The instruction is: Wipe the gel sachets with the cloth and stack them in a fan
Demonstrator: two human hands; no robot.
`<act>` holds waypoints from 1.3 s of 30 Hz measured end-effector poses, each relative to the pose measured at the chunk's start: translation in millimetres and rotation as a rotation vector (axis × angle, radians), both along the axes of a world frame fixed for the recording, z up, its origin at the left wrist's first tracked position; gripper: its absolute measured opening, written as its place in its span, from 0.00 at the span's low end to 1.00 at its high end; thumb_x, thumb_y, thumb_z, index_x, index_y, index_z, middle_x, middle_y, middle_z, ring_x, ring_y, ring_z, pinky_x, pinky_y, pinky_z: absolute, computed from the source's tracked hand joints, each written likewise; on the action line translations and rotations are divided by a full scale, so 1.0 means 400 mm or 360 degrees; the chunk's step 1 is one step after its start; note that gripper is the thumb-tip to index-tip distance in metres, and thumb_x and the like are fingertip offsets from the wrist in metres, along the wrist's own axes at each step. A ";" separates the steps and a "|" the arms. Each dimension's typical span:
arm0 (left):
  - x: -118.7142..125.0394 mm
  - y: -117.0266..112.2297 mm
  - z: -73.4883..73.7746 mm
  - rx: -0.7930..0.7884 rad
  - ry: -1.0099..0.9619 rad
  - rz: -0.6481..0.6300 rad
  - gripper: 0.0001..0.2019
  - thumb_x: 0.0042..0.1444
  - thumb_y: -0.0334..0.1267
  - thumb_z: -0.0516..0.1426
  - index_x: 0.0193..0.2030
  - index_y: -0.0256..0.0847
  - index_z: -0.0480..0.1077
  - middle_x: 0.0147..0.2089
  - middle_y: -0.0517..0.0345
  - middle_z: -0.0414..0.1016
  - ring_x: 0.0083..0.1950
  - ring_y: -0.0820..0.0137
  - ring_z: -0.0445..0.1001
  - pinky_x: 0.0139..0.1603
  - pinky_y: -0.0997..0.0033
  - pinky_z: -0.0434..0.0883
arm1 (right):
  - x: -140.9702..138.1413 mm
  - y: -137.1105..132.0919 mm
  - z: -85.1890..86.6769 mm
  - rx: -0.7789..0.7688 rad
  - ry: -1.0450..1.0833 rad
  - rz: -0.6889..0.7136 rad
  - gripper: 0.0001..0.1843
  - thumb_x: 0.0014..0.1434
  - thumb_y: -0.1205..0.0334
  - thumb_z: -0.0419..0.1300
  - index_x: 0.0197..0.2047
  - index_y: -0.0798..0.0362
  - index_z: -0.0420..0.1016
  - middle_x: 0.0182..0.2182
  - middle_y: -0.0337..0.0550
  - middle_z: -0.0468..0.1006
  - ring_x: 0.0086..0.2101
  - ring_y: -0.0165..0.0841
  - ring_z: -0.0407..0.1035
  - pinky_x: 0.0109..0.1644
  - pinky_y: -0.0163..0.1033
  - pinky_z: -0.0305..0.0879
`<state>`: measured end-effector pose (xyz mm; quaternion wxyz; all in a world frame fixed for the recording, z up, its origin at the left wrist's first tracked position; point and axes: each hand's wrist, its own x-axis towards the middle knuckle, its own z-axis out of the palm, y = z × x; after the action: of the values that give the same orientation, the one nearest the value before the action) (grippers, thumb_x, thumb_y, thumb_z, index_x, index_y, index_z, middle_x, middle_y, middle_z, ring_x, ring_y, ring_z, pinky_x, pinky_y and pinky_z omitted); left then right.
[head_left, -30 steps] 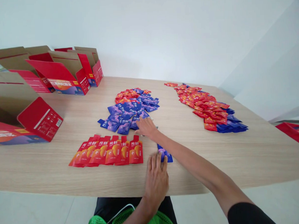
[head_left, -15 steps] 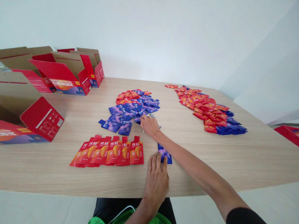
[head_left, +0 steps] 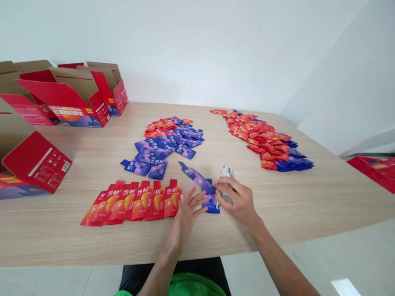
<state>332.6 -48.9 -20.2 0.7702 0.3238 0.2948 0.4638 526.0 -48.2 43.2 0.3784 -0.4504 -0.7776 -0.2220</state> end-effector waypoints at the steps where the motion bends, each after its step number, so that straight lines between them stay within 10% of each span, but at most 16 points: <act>1: -0.003 0.001 0.011 -0.0035 -0.0104 -0.0044 0.46 0.58 0.78 0.58 0.65 0.39 0.77 0.66 0.34 0.82 0.70 0.39 0.76 0.72 0.34 0.68 | -0.009 -0.036 -0.010 0.0052 -0.0016 0.0082 0.10 0.74 0.69 0.60 0.43 0.51 0.83 0.37 0.44 0.88 0.36 0.31 0.83 0.40 0.34 0.77; 8: 0.002 -0.081 0.059 -0.0201 -0.0286 0.0161 0.46 0.58 0.72 0.64 0.74 0.42 0.71 0.60 0.43 0.86 0.69 0.45 0.77 0.73 0.44 0.69 | -0.060 -0.146 -0.038 -0.0265 -0.0197 0.0293 0.13 0.76 0.65 0.58 0.43 0.49 0.85 0.38 0.43 0.88 0.34 0.32 0.82 0.37 0.38 0.80; 14: -0.010 -0.090 0.068 -0.0202 -0.0119 0.0334 0.42 0.49 0.75 0.68 0.56 0.40 0.82 0.49 0.45 0.88 0.58 0.46 0.84 0.62 0.50 0.78 | -0.046 -0.148 -0.045 -0.0519 -0.0296 0.0388 0.14 0.80 0.57 0.57 0.49 0.49 0.84 0.42 0.45 0.88 0.37 0.34 0.83 0.36 0.39 0.78; 22: -0.018 -0.072 0.012 -0.0282 0.0131 0.0624 0.36 0.45 0.77 0.68 0.35 0.39 0.83 0.42 0.45 0.89 0.64 0.45 0.81 0.69 0.51 0.74 | 0.026 -0.136 -0.107 -0.1054 -0.0464 -0.0297 0.18 0.73 0.56 0.67 0.64 0.43 0.81 0.52 0.49 0.84 0.39 0.39 0.83 0.36 0.39 0.79; 39: -0.009 -0.057 -0.013 -0.0437 -0.0019 0.0692 0.40 0.49 0.76 0.66 0.52 0.39 0.84 0.47 0.45 0.90 0.58 0.47 0.86 0.63 0.48 0.79 | 0.086 -0.114 -0.115 -0.1175 -0.0379 -0.0137 0.18 0.73 0.63 0.62 0.62 0.44 0.83 0.50 0.49 0.83 0.41 0.42 0.83 0.36 0.42 0.80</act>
<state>329.0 -71.7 -25.5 0.6908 0.1424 0.4130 0.5761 560.5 -93.9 -2.6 0.0883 -0.5596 -0.8240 0.0065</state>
